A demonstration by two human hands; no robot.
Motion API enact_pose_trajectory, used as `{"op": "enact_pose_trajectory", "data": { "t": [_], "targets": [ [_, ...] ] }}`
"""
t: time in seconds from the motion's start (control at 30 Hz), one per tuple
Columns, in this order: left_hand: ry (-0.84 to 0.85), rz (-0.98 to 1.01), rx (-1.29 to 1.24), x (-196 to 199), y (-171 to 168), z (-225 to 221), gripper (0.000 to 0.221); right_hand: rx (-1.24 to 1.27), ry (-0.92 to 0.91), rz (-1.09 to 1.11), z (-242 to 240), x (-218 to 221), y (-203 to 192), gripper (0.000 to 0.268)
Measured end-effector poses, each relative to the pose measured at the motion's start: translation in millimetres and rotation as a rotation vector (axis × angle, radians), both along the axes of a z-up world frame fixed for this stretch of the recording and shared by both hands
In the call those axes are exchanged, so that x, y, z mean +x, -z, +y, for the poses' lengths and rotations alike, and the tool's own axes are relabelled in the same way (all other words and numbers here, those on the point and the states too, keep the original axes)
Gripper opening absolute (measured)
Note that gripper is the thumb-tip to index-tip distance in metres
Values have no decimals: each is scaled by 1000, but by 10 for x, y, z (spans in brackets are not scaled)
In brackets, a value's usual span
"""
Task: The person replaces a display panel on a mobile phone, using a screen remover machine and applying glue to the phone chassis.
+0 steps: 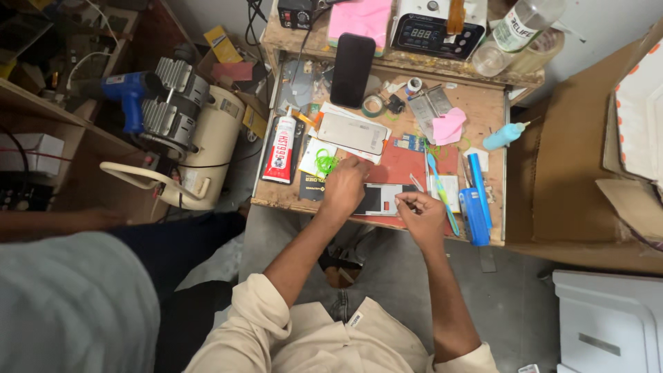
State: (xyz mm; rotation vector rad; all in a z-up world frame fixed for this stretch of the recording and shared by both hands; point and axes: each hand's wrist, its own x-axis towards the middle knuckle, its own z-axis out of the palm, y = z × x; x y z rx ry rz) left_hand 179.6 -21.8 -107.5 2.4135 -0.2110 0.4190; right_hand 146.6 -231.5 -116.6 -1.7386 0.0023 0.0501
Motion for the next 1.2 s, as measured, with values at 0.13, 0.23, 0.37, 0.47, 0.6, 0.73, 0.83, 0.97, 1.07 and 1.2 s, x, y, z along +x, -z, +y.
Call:
{"op": "enact_pose_trajectory", "data": {
  "t": [0.13,0.23,0.37,0.47,0.6,0.73,0.83,0.97,1.07,1.2],
  "targets": [
    [3,11,-3,6,-98,72,8,-17,-22,-6,64,38,45,10],
    [46,51,46,-145,-293,149,30,-20,-27,7,82,31,53,9],
    [73,199,134,-437,-582,264,81,-16,-6,60,86,64,37,9],
    [64,237,227,-535,-681,282,94,-47,0,47,84,67,39,9],
    [80,229,133,-538,-681,313,89,-34,-26,22,74,50,50,9],
    [163,173,-205,-607,-594,334,87,20,-37,28,21,12,67,12],
    [211,231,-571,-754,-539,251,85,130,-6,80,0,-87,10,14],
    [387,241,-1249,-954,-581,113,78,293,16,136,52,-335,-289,14],
    [382,416,-1596,-1103,-689,111,63,351,-43,116,132,-570,-635,14],
    [257,435,-1537,-1331,-848,63,47,221,-87,-102,266,-780,-1133,12]
  ]
}}
